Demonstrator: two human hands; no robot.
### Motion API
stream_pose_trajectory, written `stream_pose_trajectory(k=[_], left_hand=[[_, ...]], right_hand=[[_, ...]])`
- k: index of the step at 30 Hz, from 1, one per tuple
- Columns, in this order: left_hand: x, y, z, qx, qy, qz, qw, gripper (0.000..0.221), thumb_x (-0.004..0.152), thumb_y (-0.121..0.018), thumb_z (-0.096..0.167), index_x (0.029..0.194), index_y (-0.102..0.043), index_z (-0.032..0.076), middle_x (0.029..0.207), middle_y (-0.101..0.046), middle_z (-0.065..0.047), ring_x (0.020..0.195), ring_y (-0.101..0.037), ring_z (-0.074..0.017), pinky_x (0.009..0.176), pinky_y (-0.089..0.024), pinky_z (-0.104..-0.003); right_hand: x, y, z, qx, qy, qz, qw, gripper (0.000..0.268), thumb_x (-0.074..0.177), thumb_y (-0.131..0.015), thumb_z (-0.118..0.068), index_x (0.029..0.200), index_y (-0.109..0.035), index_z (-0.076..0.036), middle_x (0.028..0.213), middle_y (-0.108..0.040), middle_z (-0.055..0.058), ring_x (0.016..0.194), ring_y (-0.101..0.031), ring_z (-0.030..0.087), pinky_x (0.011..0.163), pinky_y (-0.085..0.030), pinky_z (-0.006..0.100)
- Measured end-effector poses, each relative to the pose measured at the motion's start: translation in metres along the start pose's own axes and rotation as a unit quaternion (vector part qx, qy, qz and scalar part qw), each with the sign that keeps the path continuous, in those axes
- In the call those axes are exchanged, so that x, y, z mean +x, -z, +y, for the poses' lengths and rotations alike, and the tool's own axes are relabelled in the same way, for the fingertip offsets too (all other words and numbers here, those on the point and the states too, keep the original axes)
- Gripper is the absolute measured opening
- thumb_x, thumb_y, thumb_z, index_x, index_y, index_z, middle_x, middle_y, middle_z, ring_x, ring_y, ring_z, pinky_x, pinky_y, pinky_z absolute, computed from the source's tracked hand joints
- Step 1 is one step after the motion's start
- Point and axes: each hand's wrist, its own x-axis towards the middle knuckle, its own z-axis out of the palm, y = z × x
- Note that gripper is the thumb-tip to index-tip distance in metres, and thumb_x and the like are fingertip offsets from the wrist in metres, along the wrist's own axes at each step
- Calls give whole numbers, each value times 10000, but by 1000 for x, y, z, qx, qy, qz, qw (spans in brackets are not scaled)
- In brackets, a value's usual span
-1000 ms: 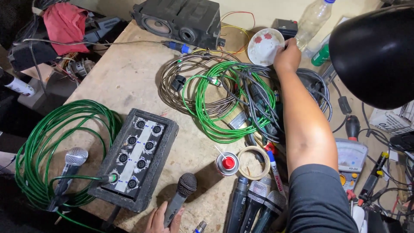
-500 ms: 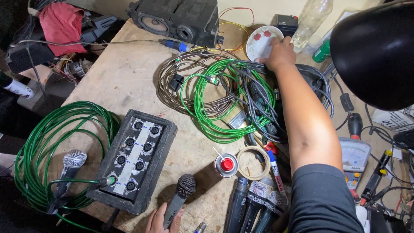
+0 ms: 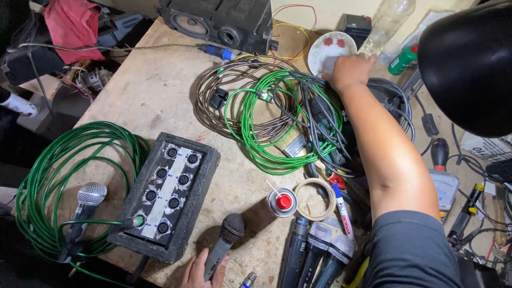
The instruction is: Testing and inspecting multiple handheld microphones at an electronics repair station, including plugging in cables and using pliers.
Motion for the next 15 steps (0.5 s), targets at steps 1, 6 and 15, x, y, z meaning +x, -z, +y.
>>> stream_pose_trajectory(k=[1, 6, 15], left_hand=[[1, 2, 2, -1, 1, -1, 1000, 588, 720, -771, 635, 1122, -777, 207, 1055, -784, -64, 999, -748, -247, 765, -599, -364], [4, 7, 8, -14, -10, 8, 1000, 565, 713, -792, 625, 1092, -775, 206, 1008, -779, -52, 907, -758, -234, 718, -597, -358], [2, 0, 2, -8, -8, 7, 1000, 562, 704, -801, 632, 1083, -778, 218, 997, -778, -44, 916, -753, -222, 738, -594, -355]], right_hand=[[1, -2, 0, -1, 0, 0, 1000, 774, 897, -537, -898, 1031, -791, -180, 1027, -786, 83, 1036, -704, 311, 1103, -286, 599], [-3, 5, -3, 115, -9, -98, 988, 550, 989, -502, -518, 1414, -611, -186, 1442, -616, 143, 1441, -388, 442, 1133, -110, 781], [29, -57, -7, 126, 245, 145, 950, 297, 1054, -516, -321, 982, -696, -96, 941, -714, 161, 750, -709, 459, 557, -499, 571]])
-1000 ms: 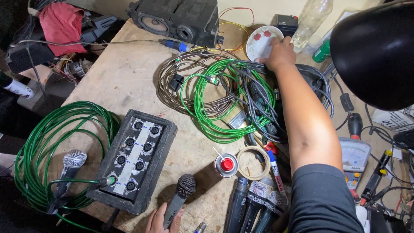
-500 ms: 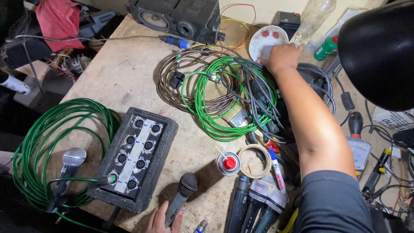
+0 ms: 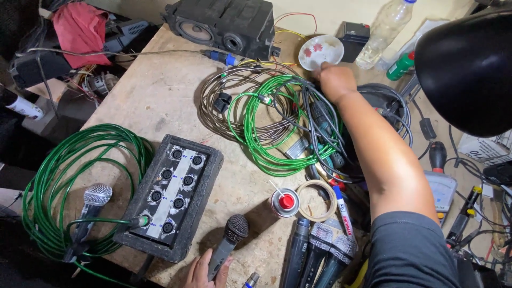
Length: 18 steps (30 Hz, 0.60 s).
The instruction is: Testing and inspecting multiple handheld microphones at an electronics repair station, including plugging in cables and using pliers.
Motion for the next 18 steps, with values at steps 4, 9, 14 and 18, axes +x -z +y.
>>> stream_pose_trajectory(k=[4, 9, 14, 18], left_hand=[[-2, -12, -12, -5, -27, 7, 1000, 587, 740, -754, 644, 1095, -760, 177, 972, -785, -45, 967, -745, -249, 779, -601, -360], [0, -17, -15, -28, -57, 46, 997, 571, 725, -789, 611, 1052, -769, 143, 925, -777, -77, 884, -749, -244, 757, -603, -349], [0, -16, -11, -44, -30, 28, 998, 586, 722, -796, 592, 1055, -762, 111, 880, -762, -64, 818, -731, -230, 753, -596, -349], [1, -8, -2, -29, -19, 24, 999, 578, 724, -784, 611, 1057, -764, 140, 874, -756, -40, 794, -728, -214, 732, -584, -337]], right_hand=[[-7, 39, -13, 101, -84, -64, 989, 194, 975, -552, -235, 1058, -560, -60, 947, -738, 259, 881, -690, 503, 707, -515, 539], [-1, -2, 13, 196, -12, -15, 980, 137, 866, -780, -112, 959, -819, -204, 1059, -784, -30, 999, -695, 255, 839, -509, 387], [-4, 19, 0, 203, -53, 101, 973, 135, 1007, -676, -242, 990, -741, -124, 1064, -577, 125, 879, -616, 362, 712, -481, 491], [34, -16, 13, 387, -227, 239, 861, 22, 933, -729, -279, 932, -720, -259, 1106, -443, 98, 1097, -572, 260, 1008, -457, 296]])
